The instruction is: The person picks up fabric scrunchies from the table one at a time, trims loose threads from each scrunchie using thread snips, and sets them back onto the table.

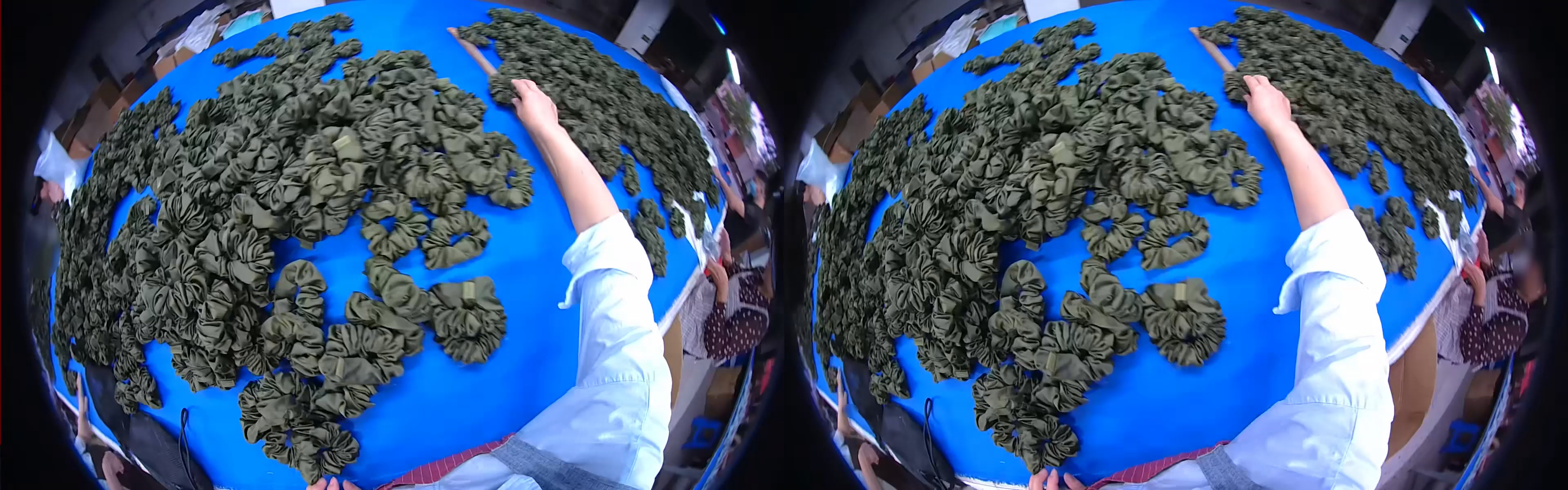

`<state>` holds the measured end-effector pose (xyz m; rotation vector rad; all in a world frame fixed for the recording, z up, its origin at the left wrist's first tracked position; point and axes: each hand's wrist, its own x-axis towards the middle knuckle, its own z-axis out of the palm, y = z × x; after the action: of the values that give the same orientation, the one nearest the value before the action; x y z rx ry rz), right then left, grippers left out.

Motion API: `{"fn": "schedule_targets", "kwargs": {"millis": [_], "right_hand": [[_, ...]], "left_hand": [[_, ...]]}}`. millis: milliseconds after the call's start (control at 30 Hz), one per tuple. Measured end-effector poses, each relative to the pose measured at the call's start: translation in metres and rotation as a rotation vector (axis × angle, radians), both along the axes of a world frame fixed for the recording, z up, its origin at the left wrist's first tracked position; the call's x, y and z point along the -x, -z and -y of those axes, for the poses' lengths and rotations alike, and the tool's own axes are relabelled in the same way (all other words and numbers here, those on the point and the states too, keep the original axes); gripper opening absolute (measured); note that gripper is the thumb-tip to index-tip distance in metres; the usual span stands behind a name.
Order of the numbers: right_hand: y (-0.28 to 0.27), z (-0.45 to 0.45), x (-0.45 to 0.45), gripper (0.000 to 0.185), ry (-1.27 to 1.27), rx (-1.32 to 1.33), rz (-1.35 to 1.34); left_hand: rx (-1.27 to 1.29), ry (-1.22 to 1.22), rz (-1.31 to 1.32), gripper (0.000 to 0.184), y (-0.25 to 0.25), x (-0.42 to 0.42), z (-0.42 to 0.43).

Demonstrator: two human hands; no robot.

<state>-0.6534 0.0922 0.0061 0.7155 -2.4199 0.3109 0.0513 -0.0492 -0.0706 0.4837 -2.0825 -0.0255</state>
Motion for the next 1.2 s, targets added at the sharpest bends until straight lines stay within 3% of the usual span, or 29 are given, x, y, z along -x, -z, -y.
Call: {"fn": "schedule_targets", "kwargs": {"millis": [67,133,200,300,400,467,500,533,600,633,700,733,867,900,967,1200], "right_hand": [[0.008,0.013,0.023,0.024,0.100,-0.199,0.109],[0.019,0.012,0.036,0.023,0.215,-0.411,0.214],[0.013,0.008,0.029,0.019,0.217,-0.454,0.203],[-0.012,-0.010,-0.002,0.022,0.306,-0.415,0.054],[-0.019,-0.075,0.018,0.025,0.462,-0.216,0.241],[-0.032,-0.104,0.004,0.027,0.623,-0.289,0.203],[-0.042,-0.110,-0.008,0.029,0.635,-0.178,0.194],[-0.054,-0.105,-0.035,0.026,0.616,-0.080,0.078],[-0.066,-0.132,-0.041,0.033,0.396,-0.038,0.147],[-0.061,-0.134,-0.061,0.035,0.174,0.218,0.093],[-0.065,-0.123,-0.123,0.037,-0.119,0.548,0.345],[-0.085,-0.103,-0.186,0.028,-0.044,0.649,0.609],[-0.092,-0.086,-0.333,0.022,-0.300,0.659,0.911],[-0.090,-0.081,-0.367,0.019,-0.252,0.619,0.887],[-0.077,-0.078,-0.416,0.016,-0.385,0.481,0.822],[-0.030,-0.042,-0.504,0.015,-0.458,0.870,1.138]], "left_hand": [[0.062,-0.017,0.060,0.027,0.011,-0.017,0.009],[0.114,-0.014,0.120,0.035,0.019,-0.033,0.010],[0.073,-0.002,0.118,0.029,0.013,-0.023,0.006],[-0.012,0.019,0.063,0.033,0.000,-0.003,-0.002],[0.015,-0.072,0.047,0.031,0.004,0.002,-0.012],[-0.067,-0.314,-0.006,0.032,-0.004,0.017,-0.025],[-0.117,-0.062,0.133,0.027,-0.019,0.009,-0.019],[-0.195,0.021,0.156,0.029,-0.024,0.006,-0.015],[-0.232,-0.028,0.067,0.024,-0.026,0.016,-0.022],[-0.271,-0.007,0.065,0.026,-0.029,0.017,-0.024],[-0.319,0.005,0.118,0.025,-0.032,0.013,-0.024],[-0.341,0.029,0.138,0.024,-0.035,0.011,-0.023],[-0.564,0.173,0.038,0.021,-0.044,0.003,-0.017],[-0.566,0.147,0.050,0.021,-0.046,-0.003,-0.019],[-0.784,0.214,-0.143,0.022,-0.050,-0.004,-0.015],[-0.616,0.128,-0.108,0.023,-0.084,0.024,0.019]]}}
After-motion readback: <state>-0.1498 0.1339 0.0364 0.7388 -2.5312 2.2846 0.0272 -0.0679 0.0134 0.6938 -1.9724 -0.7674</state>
